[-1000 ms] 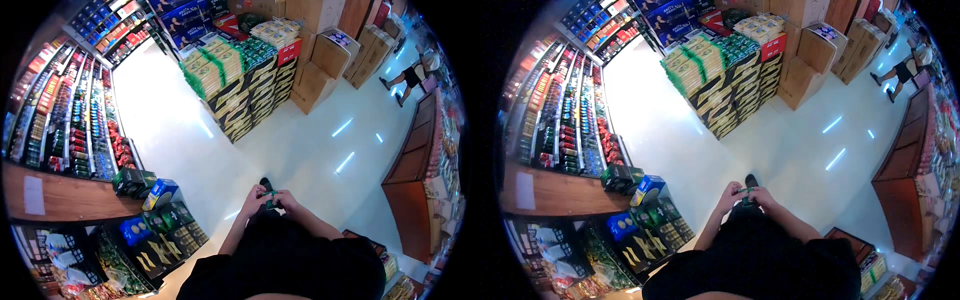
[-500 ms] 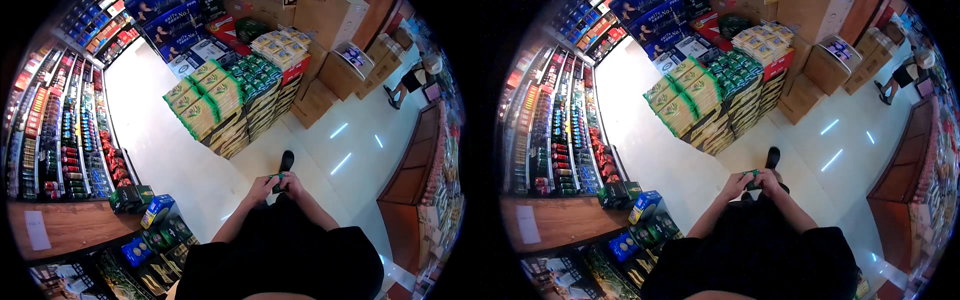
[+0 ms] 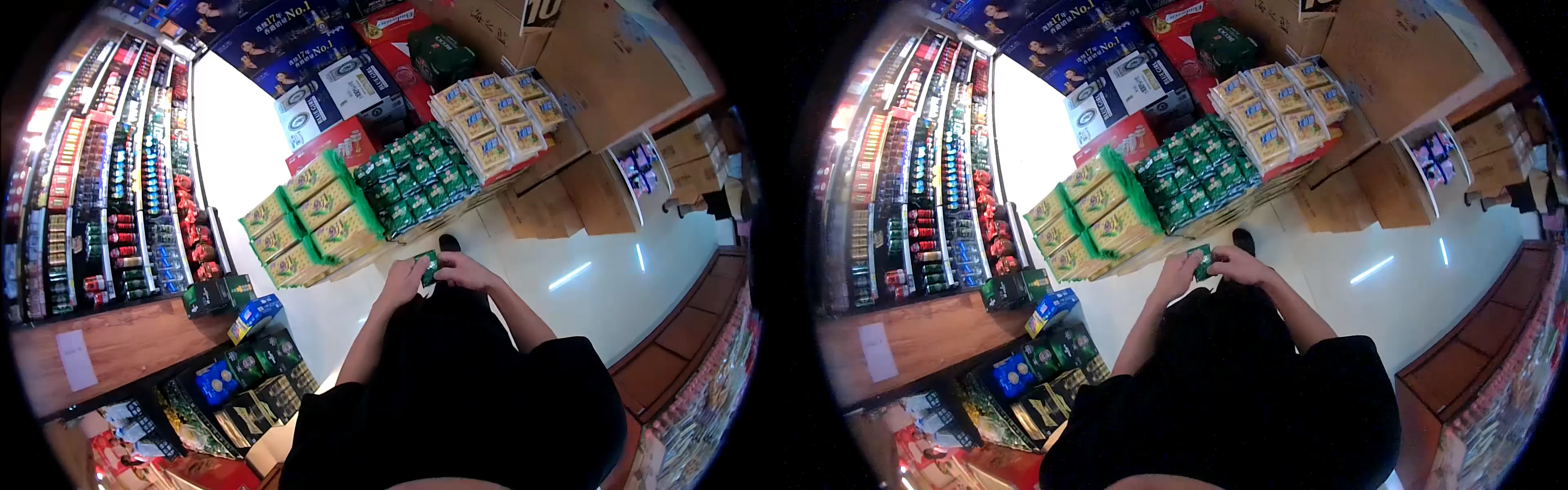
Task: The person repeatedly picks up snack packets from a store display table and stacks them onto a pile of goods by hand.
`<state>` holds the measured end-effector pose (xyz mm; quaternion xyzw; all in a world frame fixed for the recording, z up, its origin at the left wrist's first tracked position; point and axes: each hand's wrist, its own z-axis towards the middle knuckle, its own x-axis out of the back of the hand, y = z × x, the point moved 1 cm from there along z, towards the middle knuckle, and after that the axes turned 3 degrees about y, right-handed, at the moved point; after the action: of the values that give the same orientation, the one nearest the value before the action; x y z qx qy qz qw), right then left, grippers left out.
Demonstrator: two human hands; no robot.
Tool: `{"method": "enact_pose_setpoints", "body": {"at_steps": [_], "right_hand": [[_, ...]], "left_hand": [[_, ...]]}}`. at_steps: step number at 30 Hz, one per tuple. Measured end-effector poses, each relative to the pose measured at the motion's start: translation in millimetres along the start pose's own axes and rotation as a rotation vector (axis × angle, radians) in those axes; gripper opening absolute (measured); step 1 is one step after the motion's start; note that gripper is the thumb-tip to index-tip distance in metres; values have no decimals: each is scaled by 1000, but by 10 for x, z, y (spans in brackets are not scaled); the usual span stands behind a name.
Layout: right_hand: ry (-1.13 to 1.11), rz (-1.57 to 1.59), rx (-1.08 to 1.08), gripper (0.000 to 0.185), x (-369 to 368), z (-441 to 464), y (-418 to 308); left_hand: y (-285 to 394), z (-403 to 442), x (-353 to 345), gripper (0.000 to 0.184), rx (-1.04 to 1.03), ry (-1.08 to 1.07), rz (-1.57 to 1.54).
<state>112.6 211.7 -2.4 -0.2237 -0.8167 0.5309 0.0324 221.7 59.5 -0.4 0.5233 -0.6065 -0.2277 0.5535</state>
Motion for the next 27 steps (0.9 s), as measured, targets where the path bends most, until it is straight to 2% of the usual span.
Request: {"method": "enact_pose_setpoints", "body": {"at_steps": [4,7,8,11,15,17,18,23,27], "right_hand": [[93,76,20,26,383,166,-307],[304,-122,128,27,588,449,-108],[338,-120,149,30,638,527,-46],[356,-254,33,30,733,514,-472],[410,-363,23,32,804,652,-442],[438,-356,-1,34,811,676,-478],[425,-369,-3,36,821,688,-513],[300,-417,33,42,824,837,-634],[203,-476,117,37,779,1052,-771]], "left_hand": [[229,522,14,51,126,48,12],[402,787,-29,49,178,200,101],[373,853,-42,42,173,236,82],[469,990,-77,35,197,252,62],[454,1091,-127,30,191,300,72],[463,1121,-116,28,262,289,70],[477,1116,-116,27,300,283,66],[429,1058,-94,26,238,546,51],[391,1139,61,23,261,661,109]]}}
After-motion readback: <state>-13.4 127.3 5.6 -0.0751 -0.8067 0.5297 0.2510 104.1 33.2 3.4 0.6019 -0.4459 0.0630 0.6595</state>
